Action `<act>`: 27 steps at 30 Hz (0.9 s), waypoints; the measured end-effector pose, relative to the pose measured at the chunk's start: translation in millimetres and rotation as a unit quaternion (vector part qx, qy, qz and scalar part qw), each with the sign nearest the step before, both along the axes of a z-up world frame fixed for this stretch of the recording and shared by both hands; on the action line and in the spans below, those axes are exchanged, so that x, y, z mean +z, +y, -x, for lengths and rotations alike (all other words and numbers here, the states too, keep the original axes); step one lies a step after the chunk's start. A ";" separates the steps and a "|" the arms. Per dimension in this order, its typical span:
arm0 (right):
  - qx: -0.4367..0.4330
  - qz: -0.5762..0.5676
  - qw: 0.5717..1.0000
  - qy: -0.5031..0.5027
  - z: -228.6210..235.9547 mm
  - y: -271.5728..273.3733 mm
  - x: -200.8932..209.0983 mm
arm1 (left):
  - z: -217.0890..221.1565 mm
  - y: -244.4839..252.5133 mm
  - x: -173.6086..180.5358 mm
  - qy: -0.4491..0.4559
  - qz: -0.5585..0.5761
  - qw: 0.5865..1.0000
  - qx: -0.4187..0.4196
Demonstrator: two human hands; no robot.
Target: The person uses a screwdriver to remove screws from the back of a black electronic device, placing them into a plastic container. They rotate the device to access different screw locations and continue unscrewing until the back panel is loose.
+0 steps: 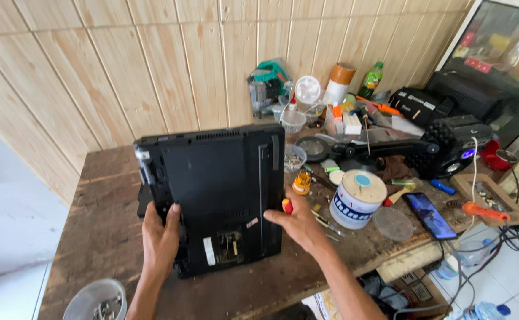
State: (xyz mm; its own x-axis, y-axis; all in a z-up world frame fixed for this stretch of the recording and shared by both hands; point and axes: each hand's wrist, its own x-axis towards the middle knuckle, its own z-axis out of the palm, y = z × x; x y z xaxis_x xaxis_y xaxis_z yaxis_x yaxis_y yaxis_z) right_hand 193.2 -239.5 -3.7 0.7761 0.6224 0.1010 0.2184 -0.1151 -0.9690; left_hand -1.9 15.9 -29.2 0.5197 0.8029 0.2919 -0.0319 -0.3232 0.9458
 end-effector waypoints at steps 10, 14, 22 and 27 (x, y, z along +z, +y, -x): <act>0.031 -0.070 0.997 -0.002 -10.0 4.2 -11.0 | -10.1 7.6 -9.3 -0.011 0.066 0.998 -0.002; 0.029 -0.084 0.996 -0.002 -8.6 7.2 -3.4 | -13.2 2.6 4.5 0.007 0.086 0.996 0.000; 0.016 -0.060 0.996 0.059 -10.4 9.8 -7.1 | -13.2 8.1 -16.5 -0.063 0.042 0.997 -0.008; -0.001 -0.025 0.995 0.093 -4.3 11.0 5.0 | -5.0 -2.2 -0.7 -0.055 0.047 0.997 -0.015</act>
